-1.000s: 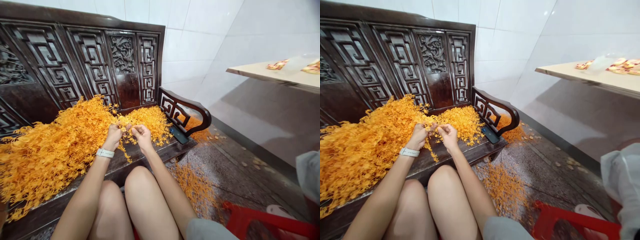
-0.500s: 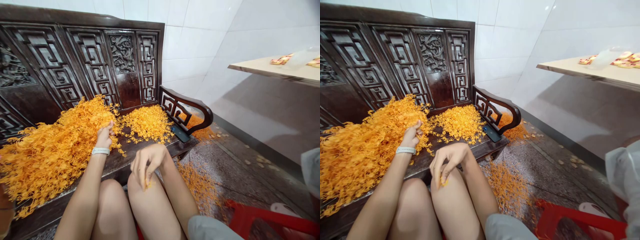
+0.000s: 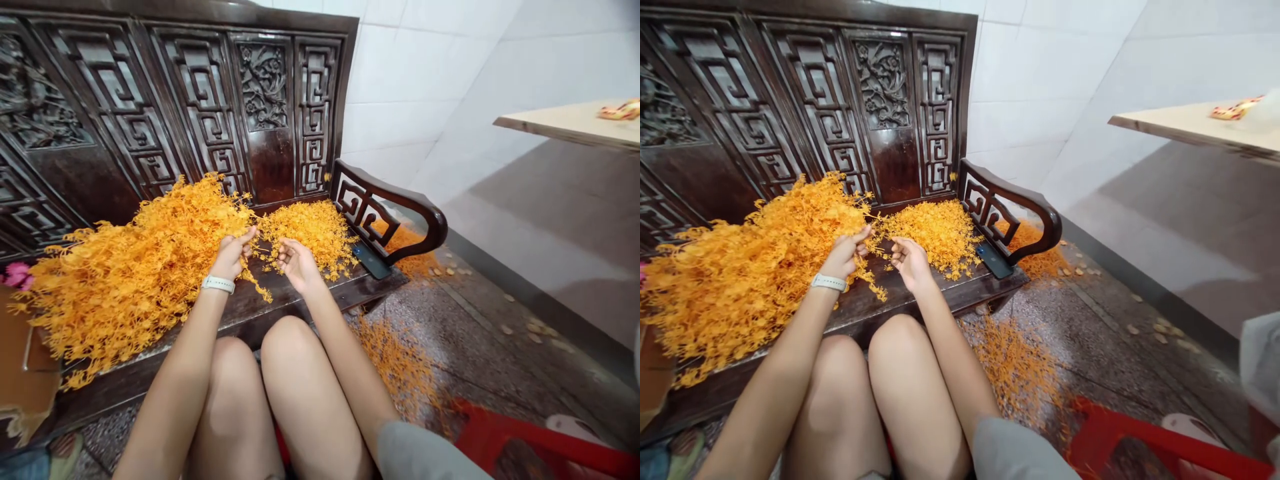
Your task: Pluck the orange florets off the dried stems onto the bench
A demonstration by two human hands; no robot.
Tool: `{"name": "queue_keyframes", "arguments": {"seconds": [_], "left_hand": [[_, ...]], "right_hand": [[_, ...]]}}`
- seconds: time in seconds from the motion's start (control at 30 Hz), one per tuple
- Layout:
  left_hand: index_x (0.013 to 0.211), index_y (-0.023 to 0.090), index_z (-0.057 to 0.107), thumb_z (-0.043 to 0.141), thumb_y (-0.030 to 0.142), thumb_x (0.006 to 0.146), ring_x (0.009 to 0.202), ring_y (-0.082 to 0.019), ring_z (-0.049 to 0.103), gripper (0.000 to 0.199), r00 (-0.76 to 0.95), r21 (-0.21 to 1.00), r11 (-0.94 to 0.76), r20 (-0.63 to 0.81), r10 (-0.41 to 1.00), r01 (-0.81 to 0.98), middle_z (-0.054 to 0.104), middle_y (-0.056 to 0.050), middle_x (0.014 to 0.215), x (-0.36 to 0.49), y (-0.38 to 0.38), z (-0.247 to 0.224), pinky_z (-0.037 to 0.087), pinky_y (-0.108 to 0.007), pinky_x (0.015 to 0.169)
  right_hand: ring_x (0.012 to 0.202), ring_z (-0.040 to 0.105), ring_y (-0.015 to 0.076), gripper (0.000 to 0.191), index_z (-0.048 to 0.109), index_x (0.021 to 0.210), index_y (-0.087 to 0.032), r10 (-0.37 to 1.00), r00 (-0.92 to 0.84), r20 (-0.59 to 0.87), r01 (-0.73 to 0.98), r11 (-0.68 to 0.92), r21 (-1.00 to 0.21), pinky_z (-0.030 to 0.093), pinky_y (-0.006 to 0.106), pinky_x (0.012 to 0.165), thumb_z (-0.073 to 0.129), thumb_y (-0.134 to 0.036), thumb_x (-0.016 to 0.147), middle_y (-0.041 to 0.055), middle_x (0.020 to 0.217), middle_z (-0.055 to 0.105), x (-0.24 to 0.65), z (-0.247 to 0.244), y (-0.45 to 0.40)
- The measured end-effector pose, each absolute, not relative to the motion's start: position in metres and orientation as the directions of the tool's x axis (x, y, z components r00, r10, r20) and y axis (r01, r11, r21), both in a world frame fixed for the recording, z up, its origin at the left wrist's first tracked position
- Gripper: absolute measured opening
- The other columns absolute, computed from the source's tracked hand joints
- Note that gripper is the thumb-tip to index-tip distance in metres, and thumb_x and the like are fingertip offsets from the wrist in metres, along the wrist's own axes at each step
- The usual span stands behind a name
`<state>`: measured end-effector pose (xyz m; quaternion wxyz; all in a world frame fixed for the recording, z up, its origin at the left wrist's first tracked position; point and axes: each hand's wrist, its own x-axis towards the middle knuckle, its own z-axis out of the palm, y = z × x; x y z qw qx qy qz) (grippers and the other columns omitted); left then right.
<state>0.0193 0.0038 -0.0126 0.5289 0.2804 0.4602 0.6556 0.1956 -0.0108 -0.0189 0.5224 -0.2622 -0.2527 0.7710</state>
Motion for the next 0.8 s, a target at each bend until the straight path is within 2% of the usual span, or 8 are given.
{"name": "queue_keyframes", "arguments": {"seconds": [0.17,0.33,0.47,0.57,0.73,0.8], "left_hand": [[0.079,0.011,0.073,0.103,0.033,0.051,0.047,-0.001,0.040,0.047,-0.144,0.961,0.012,-0.054,0.988,-0.277,0.072,-0.004,0.078,0.036,0.002,-0.010,0.029,-0.019,0.042],[0.070,0.012,0.070,0.104,0.037,0.048,0.046,-0.002,0.038,0.047,-0.054,0.977,-0.001,-0.011,0.998,-0.212,0.061,0.001,0.065,0.044,0.001,-0.009,0.025,-0.019,0.042],[0.071,0.013,0.069,0.103,0.043,0.051,0.047,-0.003,0.038,0.050,-0.031,0.976,0.019,-0.027,0.999,-0.218,0.057,0.002,0.064,0.042,-0.002,-0.006,0.025,-0.019,0.041],[0.076,0.012,0.071,0.102,0.049,0.055,0.047,-0.002,0.038,0.053,-0.018,0.970,0.040,-0.046,0.999,-0.241,0.061,0.000,0.070,0.039,-0.004,-0.004,0.025,-0.018,0.040],[0.072,0.012,0.068,0.102,0.046,0.058,0.047,-0.002,0.037,0.050,-0.007,0.966,0.049,-0.052,0.999,-0.253,0.056,0.002,0.065,0.038,-0.004,-0.003,0.025,-0.017,0.040],[0.069,0.013,0.065,0.102,0.045,0.060,0.047,-0.002,0.036,0.050,0.020,0.967,0.047,-0.044,0.999,-0.249,0.053,0.003,0.063,0.038,-0.005,-0.003,0.025,-0.016,0.040]], "right_hand": [[0.058,0.057,0.0072,0.025,0.071,0.095,-0.019,0.974,-0.201,-0.108,-0.592,-0.209,-0.779,0.042,0.020,0.056,0.082,-0.034,0.078,-0.0032,0.075,0.070,0.189,-0.023,-0.011],[0.058,0.057,0.0081,0.038,0.067,0.095,-0.020,0.993,-0.114,-0.030,-0.497,-0.083,-0.864,0.038,0.020,0.054,0.088,-0.041,0.072,-0.0042,0.073,0.070,0.183,-0.029,-0.008],[0.061,0.054,0.0088,0.039,0.069,0.089,-0.019,0.994,-0.090,0.056,-0.426,0.012,-0.905,0.039,0.022,0.058,0.090,-0.046,0.070,-0.0040,0.070,0.067,0.183,-0.036,-0.005],[0.064,0.053,0.0096,0.036,0.072,0.086,-0.018,0.988,-0.113,0.103,-0.366,0.055,-0.929,0.041,0.024,0.062,0.087,-0.048,0.073,-0.0036,0.071,0.065,0.184,-0.037,-0.004],[0.074,0.058,0.0117,0.035,0.071,0.087,-0.018,0.966,-0.125,0.226,-0.317,0.177,-0.932,0.045,0.026,0.073,0.088,-0.046,0.074,-0.0009,0.083,0.070,0.185,-0.038,-0.006],[0.074,0.057,0.0127,0.037,0.071,0.084,-0.017,0.954,-0.147,0.261,-0.286,0.212,-0.934,0.045,0.027,0.073,0.089,-0.048,0.073,-0.0002,0.081,0.070,0.186,-0.039,-0.006]]}}
